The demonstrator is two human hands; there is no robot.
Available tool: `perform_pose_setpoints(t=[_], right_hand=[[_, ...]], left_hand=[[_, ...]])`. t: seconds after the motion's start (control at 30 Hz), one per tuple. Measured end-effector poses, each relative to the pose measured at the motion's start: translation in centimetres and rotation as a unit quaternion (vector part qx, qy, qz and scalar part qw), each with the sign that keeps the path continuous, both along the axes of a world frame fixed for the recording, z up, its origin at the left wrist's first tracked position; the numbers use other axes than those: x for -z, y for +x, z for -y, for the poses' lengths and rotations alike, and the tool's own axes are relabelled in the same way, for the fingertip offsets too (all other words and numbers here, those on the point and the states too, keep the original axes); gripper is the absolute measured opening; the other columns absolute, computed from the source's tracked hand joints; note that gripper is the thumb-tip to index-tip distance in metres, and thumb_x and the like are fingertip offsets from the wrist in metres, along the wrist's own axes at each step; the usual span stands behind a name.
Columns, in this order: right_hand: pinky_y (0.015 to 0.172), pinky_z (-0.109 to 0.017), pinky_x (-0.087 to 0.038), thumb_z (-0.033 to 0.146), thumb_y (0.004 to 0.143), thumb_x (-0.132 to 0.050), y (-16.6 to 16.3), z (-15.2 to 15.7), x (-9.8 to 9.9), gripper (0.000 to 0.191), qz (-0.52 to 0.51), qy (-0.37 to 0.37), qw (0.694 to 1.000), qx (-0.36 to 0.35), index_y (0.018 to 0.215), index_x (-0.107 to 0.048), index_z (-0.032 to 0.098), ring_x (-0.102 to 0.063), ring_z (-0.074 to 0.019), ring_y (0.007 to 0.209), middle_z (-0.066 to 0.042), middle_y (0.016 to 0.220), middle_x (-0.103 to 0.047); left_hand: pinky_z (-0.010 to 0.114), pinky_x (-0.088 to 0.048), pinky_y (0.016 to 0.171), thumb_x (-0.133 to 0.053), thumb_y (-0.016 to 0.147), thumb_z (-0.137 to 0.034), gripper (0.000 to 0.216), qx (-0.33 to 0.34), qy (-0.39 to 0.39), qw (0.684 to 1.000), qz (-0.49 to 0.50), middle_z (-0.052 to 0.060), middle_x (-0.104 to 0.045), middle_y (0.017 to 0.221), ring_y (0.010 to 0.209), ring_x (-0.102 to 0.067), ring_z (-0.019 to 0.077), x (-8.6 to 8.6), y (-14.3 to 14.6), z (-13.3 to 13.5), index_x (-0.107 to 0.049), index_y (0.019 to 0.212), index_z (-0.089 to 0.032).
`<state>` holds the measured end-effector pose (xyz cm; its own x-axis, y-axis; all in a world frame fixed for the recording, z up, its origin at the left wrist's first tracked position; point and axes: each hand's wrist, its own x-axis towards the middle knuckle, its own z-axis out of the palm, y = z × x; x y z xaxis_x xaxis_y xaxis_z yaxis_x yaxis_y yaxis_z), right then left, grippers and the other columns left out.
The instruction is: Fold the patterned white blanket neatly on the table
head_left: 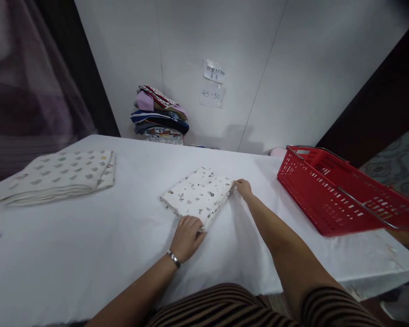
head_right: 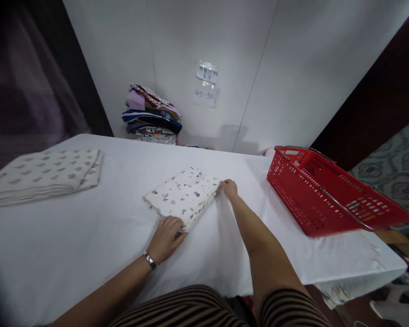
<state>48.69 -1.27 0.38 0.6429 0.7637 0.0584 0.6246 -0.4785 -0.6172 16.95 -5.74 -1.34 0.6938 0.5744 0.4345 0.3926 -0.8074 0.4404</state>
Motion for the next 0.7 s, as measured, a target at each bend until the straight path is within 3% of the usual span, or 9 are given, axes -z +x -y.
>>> perform_pose_setpoints(t=[0.17, 0.4, 0.53, 0.6, 0.7], right_hand=[[0.053, -0.02, -0.039, 0.04, 0.076, -0.059, 0.7, -1.8, 0.1, 0.031, -0.014, -0.064, 0.998, 0.017, 0.077, -0.069, 0.011, -0.06, -0.014, 0.061, -0.008, 0.069, -0.068], [0.062, -0.021, -0.038, 0.032, 0.082, -0.053, -0.2, -1.8, 0.3, 0.024, 0.048, -0.094, 0.994, 0.011, 0.088, -0.068, 0.014, -0.061, -0.0151, 0.079, -0.009, 0.088, -0.069], [0.075, -0.027, -0.041, 0.03, 0.083, -0.051, -0.9, -1.4, -0.8, 0.029, 0.085, -0.11, 0.99, -0.025, 0.099, -0.065, 0.01, -0.059, -0.0222, 0.094, -0.016, 0.101, -0.065], [0.087, -0.032, -0.039, 0.028, 0.084, -0.049, -2.5, -1.4, -1.2, 0.036, 0.129, -0.08, 0.986, -0.067, 0.114, -0.059, 0.012, -0.052, -0.0252, 0.11, -0.017, 0.12, -0.057], [0.101, -0.034, -0.032, 0.033, 0.087, -0.043, -7.0, -0.7, -0.8, 0.043, 0.201, 0.006, 0.95, -0.238, 0.125, -0.051, 0.013, -0.043, -0.0233, 0.122, -0.014, 0.132, -0.049]], left_hand=[[0.04, -0.038, 0.084, -0.054, 0.079, -0.022, 0.004, -0.006, 0.004, 1.0, -0.009, 0.004, -0.057, 0.085, 0.085, -0.049, 0.0207, 0.0, 0.2, 0.1, -0.052, 0.082, -0.021], [0.04, -0.037, 0.087, -0.051, 0.081, -0.018, 0.005, 0.017, 0.013, 0.999, -0.025, 0.005, -0.06, 0.095, 0.094, -0.05, 0.0208, 0.2, 0.3, 0.2, -0.054, 0.084, -0.02], [0.04, -0.036, 0.09, -0.049, 0.085, -0.023, 0.007, 0.021, 0.013, 0.999, -0.035, 0.005, -0.061, 0.096, 0.094, -0.05, 0.0199, 0.3, 0.4, 0.4, -0.055, 0.086, -0.02], [0.04, -0.035, 0.092, -0.049, 0.085, -0.025, 0.008, 0.02, 0.013, 0.999, -0.031, 0.005, -0.061, 0.097, 0.095, -0.05, 0.0197, 0.5, 0.4, 0.5, -0.056, 0.088, -0.02], [0.04, -0.034, 0.094, -0.051, 0.084, -0.026, 0.01, 0.016, 0.011, 1.0, -0.024, 0.005, -0.061, 0.098, 0.097, -0.05, 0.0196, 0.7, 0.6, 0.7, -0.056, 0.09, -0.02]])
